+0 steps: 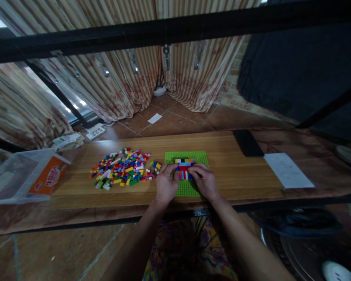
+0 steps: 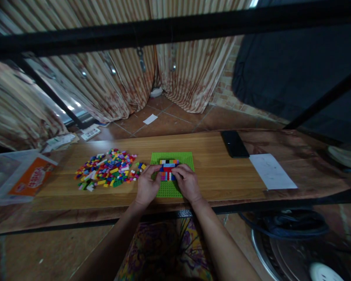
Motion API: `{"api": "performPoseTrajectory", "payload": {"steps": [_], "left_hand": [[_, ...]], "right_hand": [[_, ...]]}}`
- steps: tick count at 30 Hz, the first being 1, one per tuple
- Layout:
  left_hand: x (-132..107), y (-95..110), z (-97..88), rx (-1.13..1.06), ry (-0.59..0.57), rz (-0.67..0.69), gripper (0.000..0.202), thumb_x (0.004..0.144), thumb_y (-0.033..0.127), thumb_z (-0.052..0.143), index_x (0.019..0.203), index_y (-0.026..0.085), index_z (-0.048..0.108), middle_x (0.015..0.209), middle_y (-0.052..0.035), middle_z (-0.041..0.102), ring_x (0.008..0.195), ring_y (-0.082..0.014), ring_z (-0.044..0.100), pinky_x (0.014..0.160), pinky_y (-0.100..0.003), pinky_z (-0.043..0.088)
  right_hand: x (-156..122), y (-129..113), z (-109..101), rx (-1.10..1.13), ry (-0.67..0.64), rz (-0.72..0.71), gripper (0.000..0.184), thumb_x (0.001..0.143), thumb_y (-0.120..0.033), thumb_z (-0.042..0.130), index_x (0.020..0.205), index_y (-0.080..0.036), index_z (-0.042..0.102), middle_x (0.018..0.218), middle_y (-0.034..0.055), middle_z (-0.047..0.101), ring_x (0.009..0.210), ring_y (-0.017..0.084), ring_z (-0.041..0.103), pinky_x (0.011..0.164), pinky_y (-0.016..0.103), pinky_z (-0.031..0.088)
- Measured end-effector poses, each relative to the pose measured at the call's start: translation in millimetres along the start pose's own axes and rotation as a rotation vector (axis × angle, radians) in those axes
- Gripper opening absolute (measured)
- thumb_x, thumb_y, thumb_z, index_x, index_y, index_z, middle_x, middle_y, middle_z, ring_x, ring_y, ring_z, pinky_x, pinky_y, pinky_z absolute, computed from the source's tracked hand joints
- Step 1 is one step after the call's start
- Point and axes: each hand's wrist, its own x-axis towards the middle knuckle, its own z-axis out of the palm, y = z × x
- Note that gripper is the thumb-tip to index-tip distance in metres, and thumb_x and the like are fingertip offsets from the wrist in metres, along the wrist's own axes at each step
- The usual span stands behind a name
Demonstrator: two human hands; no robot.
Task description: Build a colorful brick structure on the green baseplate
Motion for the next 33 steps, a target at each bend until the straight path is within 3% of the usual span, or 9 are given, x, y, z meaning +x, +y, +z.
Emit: {"api": "performPoseTrajectory", "payload": {"steps": [15,23,28,33], "left_hand": [[2,-7,6.9,-0.038,-0.010,-0.049,0.012,0.085,0.019,0.060,0.092,0.021,0.070,0.092,-0.0040,0.069,0.091,-0.0169,0.064,0.087,-0.033,0.051],[2,-9,9.7,-0.034,0.018,-0.013,0.012,0.086,0.020,0.060,0.090,0.021,0.071,0.089,-0.0035,0.068,0.088,-0.0154,0.064,0.083,-0.030,0.052],[-1,-10,13.2,0.091,0.025,0.065,0.016,0.089,0.021,0.056,0.094,0.021,0.072,0.092,-0.0049,0.067,0.086,-0.0145,0.063,0.082,-0.028,0.052],[-6,-11,16.3,0.261,0.014,0.125,0.022,0.092,0.024,0.051,0.101,0.021,0.071,0.099,-0.0088,0.067,0.091,-0.0181,0.062,0.086,-0.033,0.052]], "right_hand": [[1,2,4,-0.035,0.041,-0.012,0.013,0.091,-0.026,0.060,0.095,-0.024,0.072,0.087,0.0040,0.068,0.081,0.017,0.065,0.076,0.031,0.053],[1,0,4,-0.061,0.049,-0.034,0.014,0.091,-0.024,0.057,0.090,-0.023,0.070,0.086,0.0043,0.068,0.080,0.017,0.064,0.076,0.031,0.053],[-1,-2,4,-0.174,0.051,-0.063,0.019,0.093,-0.023,0.052,0.089,-0.022,0.070,0.086,0.0059,0.066,0.081,0.018,0.062,0.077,0.031,0.052],[-6,-3,6,-0.294,0.050,-0.093,0.024,0.095,-0.024,0.048,0.095,-0.022,0.072,0.089,0.0079,0.066,0.086,0.020,0.062,0.081,0.034,0.052]]}}
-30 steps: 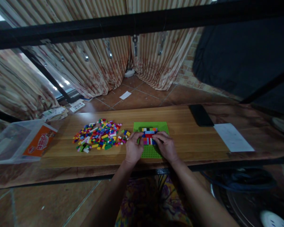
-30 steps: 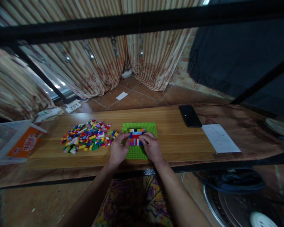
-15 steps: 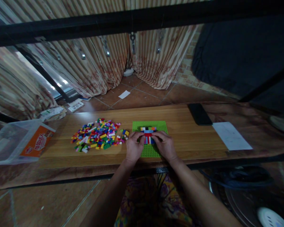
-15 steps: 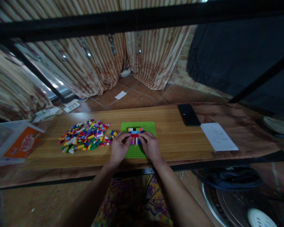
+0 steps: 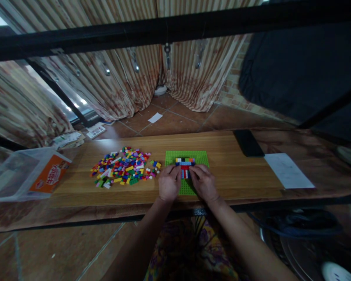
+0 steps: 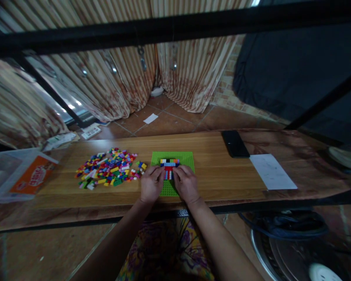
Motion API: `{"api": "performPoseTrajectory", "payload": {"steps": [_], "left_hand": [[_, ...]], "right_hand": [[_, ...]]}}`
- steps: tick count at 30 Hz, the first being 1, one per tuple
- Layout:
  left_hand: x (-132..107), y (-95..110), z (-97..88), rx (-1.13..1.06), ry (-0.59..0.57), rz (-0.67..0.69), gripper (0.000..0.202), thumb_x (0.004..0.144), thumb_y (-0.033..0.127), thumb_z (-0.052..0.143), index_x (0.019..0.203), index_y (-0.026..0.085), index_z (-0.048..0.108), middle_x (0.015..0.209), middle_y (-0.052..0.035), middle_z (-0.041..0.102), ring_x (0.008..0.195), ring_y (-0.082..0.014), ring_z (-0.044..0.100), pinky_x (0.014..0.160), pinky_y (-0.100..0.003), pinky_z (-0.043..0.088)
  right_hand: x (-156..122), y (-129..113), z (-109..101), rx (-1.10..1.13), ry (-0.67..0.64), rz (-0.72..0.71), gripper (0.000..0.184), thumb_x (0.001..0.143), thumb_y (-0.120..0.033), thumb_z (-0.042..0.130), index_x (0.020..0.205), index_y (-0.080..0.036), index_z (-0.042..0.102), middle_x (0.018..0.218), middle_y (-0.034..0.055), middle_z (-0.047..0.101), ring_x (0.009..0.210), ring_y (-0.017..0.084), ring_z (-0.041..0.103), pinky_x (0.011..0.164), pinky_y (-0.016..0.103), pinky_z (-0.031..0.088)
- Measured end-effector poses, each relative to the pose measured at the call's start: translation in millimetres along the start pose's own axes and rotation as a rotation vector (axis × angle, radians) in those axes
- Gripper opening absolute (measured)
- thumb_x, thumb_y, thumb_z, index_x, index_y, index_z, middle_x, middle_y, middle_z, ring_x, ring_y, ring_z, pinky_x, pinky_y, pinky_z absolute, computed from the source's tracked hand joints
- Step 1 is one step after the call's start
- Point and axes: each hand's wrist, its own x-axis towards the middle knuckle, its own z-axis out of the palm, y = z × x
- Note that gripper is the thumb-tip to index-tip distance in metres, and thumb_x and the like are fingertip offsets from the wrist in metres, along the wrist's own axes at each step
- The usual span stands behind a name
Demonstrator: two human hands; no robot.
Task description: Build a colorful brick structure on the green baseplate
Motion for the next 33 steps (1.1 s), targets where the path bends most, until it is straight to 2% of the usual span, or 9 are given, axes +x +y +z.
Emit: {"api": "performPoseTrajectory", "payload": {"steps": [11,19,26,30,33], "left_hand": [[-8,2,2.1,0.141,-0.085,0.059,0.029,0.093,0.023,0.046,0.115,0.020,0.065,0.108,-0.0109,0.065,0.099,-0.0223,0.061,0.087,-0.036,0.052],[-8,10,-0.5,0.219,-0.157,0.053,0.028,0.094,0.021,0.042,0.112,0.019,0.063,0.105,-0.0124,0.064,0.093,-0.0230,0.062,0.081,-0.036,0.054],[-9,12,-2.0,0.187,-0.176,0.035,0.028,0.094,0.024,0.041,0.112,0.019,0.062,0.109,-0.0115,0.064,0.096,-0.0221,0.061,0.085,-0.036,0.054],[-8,6,-20.4,0.133,-0.064,-0.008,0.028,0.093,0.027,0.045,0.116,0.021,0.061,0.110,-0.0091,0.065,0.101,-0.0213,0.060,0.089,-0.036,0.052],[1,-20,-54.8,0.152,0.102,-0.124,0.026,0.091,0.023,0.047,0.111,0.020,0.063,0.108,-0.0094,0.065,0.101,-0.0209,0.061,0.091,-0.035,0.051]], "right_hand": [[-5,0,3,-0.053,0.016,-0.032,0.026,0.096,-0.025,0.046,0.097,-0.019,0.071,0.092,0.0103,0.066,0.087,0.020,0.062,0.083,0.036,0.054],[-12,10,6,-0.107,-0.008,-0.079,0.028,0.096,-0.029,0.045,0.102,-0.019,0.070,0.098,0.0116,0.066,0.092,0.022,0.063,0.087,0.040,0.055],[-13,8,4,-0.106,0.010,-0.099,0.029,0.096,-0.031,0.045,0.108,-0.019,0.069,0.099,0.0117,0.067,0.092,0.023,0.064,0.086,0.040,0.054],[-13,6,2,-0.122,0.014,-0.075,0.030,0.096,-0.032,0.045,0.116,-0.020,0.065,0.100,0.0109,0.067,0.091,0.023,0.064,0.085,0.040,0.054],[-13,5,2,-0.118,0.032,-0.062,0.029,0.096,-0.032,0.045,0.114,-0.021,0.065,0.101,0.0108,0.066,0.092,0.023,0.064,0.086,0.040,0.054]]}}
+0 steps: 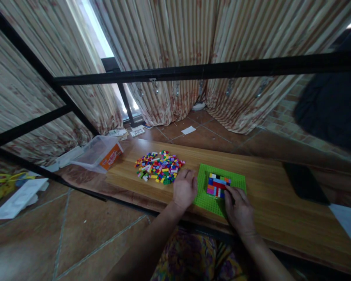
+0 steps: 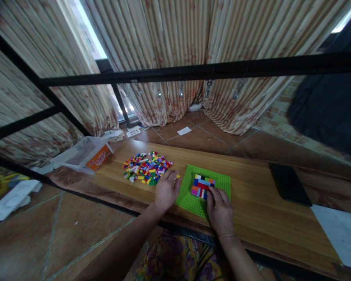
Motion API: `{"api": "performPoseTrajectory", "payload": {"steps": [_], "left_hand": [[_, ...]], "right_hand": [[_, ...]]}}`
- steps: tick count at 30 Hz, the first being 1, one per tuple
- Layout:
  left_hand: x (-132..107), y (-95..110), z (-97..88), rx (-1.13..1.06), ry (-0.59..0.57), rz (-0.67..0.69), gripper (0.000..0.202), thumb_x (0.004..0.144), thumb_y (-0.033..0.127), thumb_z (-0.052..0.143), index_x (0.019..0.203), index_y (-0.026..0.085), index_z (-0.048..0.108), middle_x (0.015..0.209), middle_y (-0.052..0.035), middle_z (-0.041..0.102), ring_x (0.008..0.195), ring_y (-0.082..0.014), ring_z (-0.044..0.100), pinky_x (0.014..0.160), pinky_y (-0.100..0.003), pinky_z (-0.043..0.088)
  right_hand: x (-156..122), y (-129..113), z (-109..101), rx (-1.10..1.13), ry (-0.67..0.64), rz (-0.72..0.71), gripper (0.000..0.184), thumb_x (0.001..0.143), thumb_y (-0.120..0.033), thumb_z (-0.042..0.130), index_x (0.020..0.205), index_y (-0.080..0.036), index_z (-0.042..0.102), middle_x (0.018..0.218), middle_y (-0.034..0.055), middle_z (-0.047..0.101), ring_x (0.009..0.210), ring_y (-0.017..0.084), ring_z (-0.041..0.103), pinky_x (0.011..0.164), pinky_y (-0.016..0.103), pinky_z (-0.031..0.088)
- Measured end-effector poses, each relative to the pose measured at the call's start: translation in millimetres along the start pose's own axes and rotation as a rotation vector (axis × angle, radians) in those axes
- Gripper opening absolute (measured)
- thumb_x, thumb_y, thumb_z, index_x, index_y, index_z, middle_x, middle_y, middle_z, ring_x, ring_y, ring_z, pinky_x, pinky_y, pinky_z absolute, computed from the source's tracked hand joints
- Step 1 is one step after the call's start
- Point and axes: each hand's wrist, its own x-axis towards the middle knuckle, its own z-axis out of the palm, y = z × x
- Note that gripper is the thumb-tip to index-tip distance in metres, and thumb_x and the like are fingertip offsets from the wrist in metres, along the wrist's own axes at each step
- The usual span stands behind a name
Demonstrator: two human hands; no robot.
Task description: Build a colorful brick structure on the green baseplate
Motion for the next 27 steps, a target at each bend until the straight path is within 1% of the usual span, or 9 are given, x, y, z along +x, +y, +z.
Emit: {"api": "performPoseTrajectory", "payload": {"steps": [2,4,5,7,10,13,16,20,27], "left_hand": [[17,-31,-25.2,0.067,0.072,-0.095,0.027,0.088,0.018,0.048,0.109,0.019,0.066,0.107,-0.0098,0.067,0.101,-0.0217,0.061,0.093,-0.037,0.049],[36,-67,-50.8,0.188,0.075,-0.188,0.030,0.084,0.014,0.049,0.106,0.019,0.068,0.107,-0.0105,0.067,0.102,-0.0235,0.061,0.094,-0.038,0.047],[45,-84,-62.2,0.261,0.023,-0.232,0.032,0.083,0.014,0.049,0.107,0.019,0.069,0.107,-0.0106,0.068,0.101,-0.0241,0.061,0.094,-0.038,0.047],[60,-114,-79.6,0.401,-0.137,-0.295,0.035,0.081,0.013,0.049,0.106,0.021,0.071,0.107,-0.0102,0.069,0.100,-0.0246,0.061,0.093,-0.037,0.046],[75,-144,-89.3,0.525,-0.328,-0.330,0.038,0.079,0.014,0.048,0.108,0.024,0.072,0.110,-0.0085,0.070,0.103,-0.0248,0.060,0.091,-0.034,0.046],[83,-157,-85.0,0.563,-0.451,-0.285,0.041,0.077,0.016,0.050,0.112,0.026,0.071,0.112,-0.0063,0.070,0.106,-0.0252,0.058,0.090,-0.033,0.045],[88,-162,-79.5,0.574,-0.521,-0.230,0.043,0.077,0.020,0.052,0.115,0.027,0.070,0.114,-0.0068,0.070,0.107,-0.0260,0.058,0.088,-0.033,0.045],[95,-163,-80.6,0.599,-0.572,-0.181,0.043,0.075,0.021,0.055,0.115,0.027,0.070,0.110,-0.0068,0.072,0.106,-0.0260,0.060,0.089,-0.032,0.044],[100,-163,-79.8,0.610,-0.616,-0.194,0.031,0.080,0.031,0.056,0.106,0.026,0.070,0.099,-0.0065,0.073,0.101,-0.0254,0.061,0.087,-0.032,0.043]], "right_hand": [[0,1,0,0.006,0.010,0.005,0.027,0.096,-0.033,0.046,0.110,-0.020,0.066,0.100,0.0111,0.066,0.091,0.023,0.064,0.086,0.040,0.054],[-1,2,0,0.007,0.009,0.013,0.027,0.096,-0.033,0.046,0.107,-0.019,0.067,0.099,0.0114,0.066,0.090,0.023,0.064,0.085,0.040,0.054],[-1,2,0,0.007,0.005,0.019,0.028,0.096,-0.034,0.046,0.106,-0.020,0.067,0.099,0.0115,0.066,0.090,0.023,0.064,0.085,0.040,0.054],[-1,3,1,0.010,-0.004,0.032,0.029,0.096,-0.035,0.045,0.105,-0.020,0.068,0.100,0.0116,0.067,0.091,0.023,0.064,0.086,0.040,0.054],[-1,1,1,0.020,0.012,0.051,0.029,0.096,-0.035,0.045,0.104,-0.020,0.068,0.101,0.0117,0.066,0.092,0.023,0.064,0.087,0.041,0.054],[1,-1,0,0.036,0.022,0.074,0.028,0.097,-0.034,0.045,0.103,-0.020,0.068,0.098,0.0110,0.066,0.089,0.022,0.064,0.084,0.039,0.054],[3,-4,-2,0.045,0.024,0.098,0.027,0.097,-0.032,0.045,0.102,-0.019,0.069,0.095,0.0105,0.066,0.087,0.021,0.064,0.083,0.038,0.054],[4,-5,-5,0.060,0.009,0.118,0.027,0.097,-0.031,0.046,0.102,-0.018,0.068,0.096,0.0109,0.066,0.088,0.021,0.064,0.085,0.039,0.054],[4,-5,-6,0.073,0.006,0.128,0.027,0.097,-0.031,0.045,0.101,-0.018,0.068,0.096,0.0106,0.067,0.088,0.021,0.064,0.084,0.039,0.054]]}}
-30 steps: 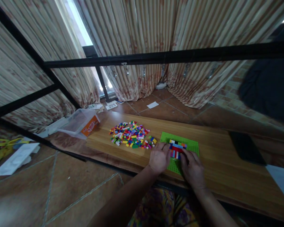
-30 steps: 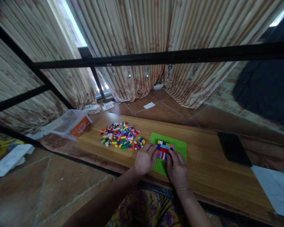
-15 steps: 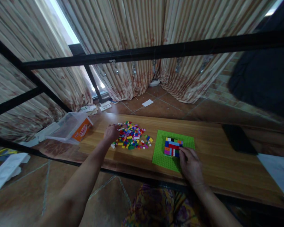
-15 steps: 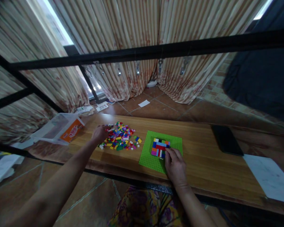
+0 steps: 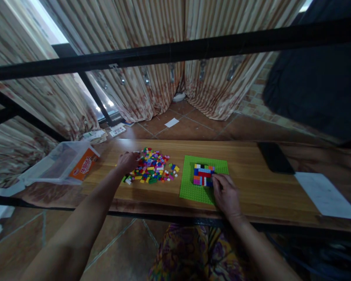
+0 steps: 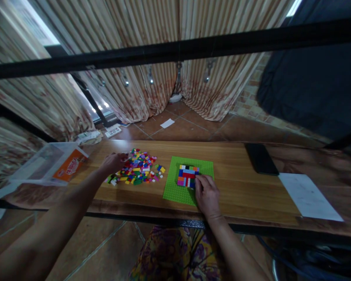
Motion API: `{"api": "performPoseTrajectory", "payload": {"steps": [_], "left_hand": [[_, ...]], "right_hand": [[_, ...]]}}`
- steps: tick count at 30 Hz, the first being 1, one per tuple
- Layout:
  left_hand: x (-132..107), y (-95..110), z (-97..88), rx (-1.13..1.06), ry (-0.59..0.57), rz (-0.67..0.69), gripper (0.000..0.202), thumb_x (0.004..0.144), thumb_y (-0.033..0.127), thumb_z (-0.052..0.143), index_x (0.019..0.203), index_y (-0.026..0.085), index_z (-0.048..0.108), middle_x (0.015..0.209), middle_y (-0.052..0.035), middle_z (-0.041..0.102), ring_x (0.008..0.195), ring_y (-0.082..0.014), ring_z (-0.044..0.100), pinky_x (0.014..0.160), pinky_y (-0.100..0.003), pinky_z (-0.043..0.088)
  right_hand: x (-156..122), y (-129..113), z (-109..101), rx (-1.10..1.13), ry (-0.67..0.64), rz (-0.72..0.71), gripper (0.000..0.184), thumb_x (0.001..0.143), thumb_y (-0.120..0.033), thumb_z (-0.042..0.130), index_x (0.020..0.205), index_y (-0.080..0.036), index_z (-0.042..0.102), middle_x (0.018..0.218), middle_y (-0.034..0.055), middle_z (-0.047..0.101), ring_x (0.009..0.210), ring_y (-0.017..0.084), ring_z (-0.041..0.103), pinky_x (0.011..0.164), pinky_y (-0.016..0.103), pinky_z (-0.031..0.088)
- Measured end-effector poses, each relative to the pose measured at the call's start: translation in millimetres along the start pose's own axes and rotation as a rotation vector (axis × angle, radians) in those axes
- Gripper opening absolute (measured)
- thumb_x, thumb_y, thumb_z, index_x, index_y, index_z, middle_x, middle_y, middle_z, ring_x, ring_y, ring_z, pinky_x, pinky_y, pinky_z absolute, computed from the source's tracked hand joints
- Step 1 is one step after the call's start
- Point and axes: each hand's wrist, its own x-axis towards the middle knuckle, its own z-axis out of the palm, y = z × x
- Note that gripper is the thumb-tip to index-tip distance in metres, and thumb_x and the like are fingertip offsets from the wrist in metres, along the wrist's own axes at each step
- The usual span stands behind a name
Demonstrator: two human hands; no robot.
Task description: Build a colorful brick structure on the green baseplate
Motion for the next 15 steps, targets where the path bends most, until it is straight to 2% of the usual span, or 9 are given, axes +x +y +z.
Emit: {"api": "performPoseTrajectory", "payload": {"steps": [6,9,12,15], "left_hand": [[1,5,-0.1,0.003,0.066,-0.031,0.030,0.081,0.039,0.057,0.100,0.020,0.070,0.099,-0.0118,0.070,0.102,-0.0293,0.061,0.090,-0.038,0.043],[-7,9,-10.4,-0.060,0.151,-0.044,0.029,0.083,0.033,0.052,0.100,0.017,0.068,0.103,-0.0143,0.069,0.096,-0.0274,0.063,0.085,-0.036,0.044],[-26,21,-18.1,-0.271,0.292,-0.049,0.026,0.084,0.025,0.047,0.100,0.015,0.065,0.103,-0.0143,0.068,0.087,-0.0230,0.064,0.077,-0.032,0.046],[-56,51,-13.3,-0.644,0.361,0.009,0.020,0.083,0.028,0.051,0.096,0.017,0.062,0.091,-0.0078,0.068,0.075,-0.0173,0.062,0.069,-0.027,0.046]], "right_hand": [[2,-4,-2,0.017,0.016,0.014,0.027,0.097,-0.031,0.045,0.100,-0.018,0.068,0.094,0.0105,0.066,0.087,0.021,0.064,0.082,0.037,0.054],[2,-5,-2,0.030,0.025,0.025,0.027,0.097,-0.030,0.044,0.099,-0.018,0.068,0.093,0.0099,0.066,0.086,0.020,0.064,0.081,0.037,0.054],[3,-3,-2,0.045,0.038,0.035,0.026,0.096,-0.030,0.045,0.098,-0.018,0.068,0.093,0.0099,0.066,0.086,0.020,0.064,0.082,0.037,0.054],[4,-3,-4,0.065,0.063,0.058,0.025,0.096,-0.030,0.047,0.098,-0.018,0.069,0.093,0.0098,0.066,0.087,0.021,0.063,0.082,0.038,0.053]]}}
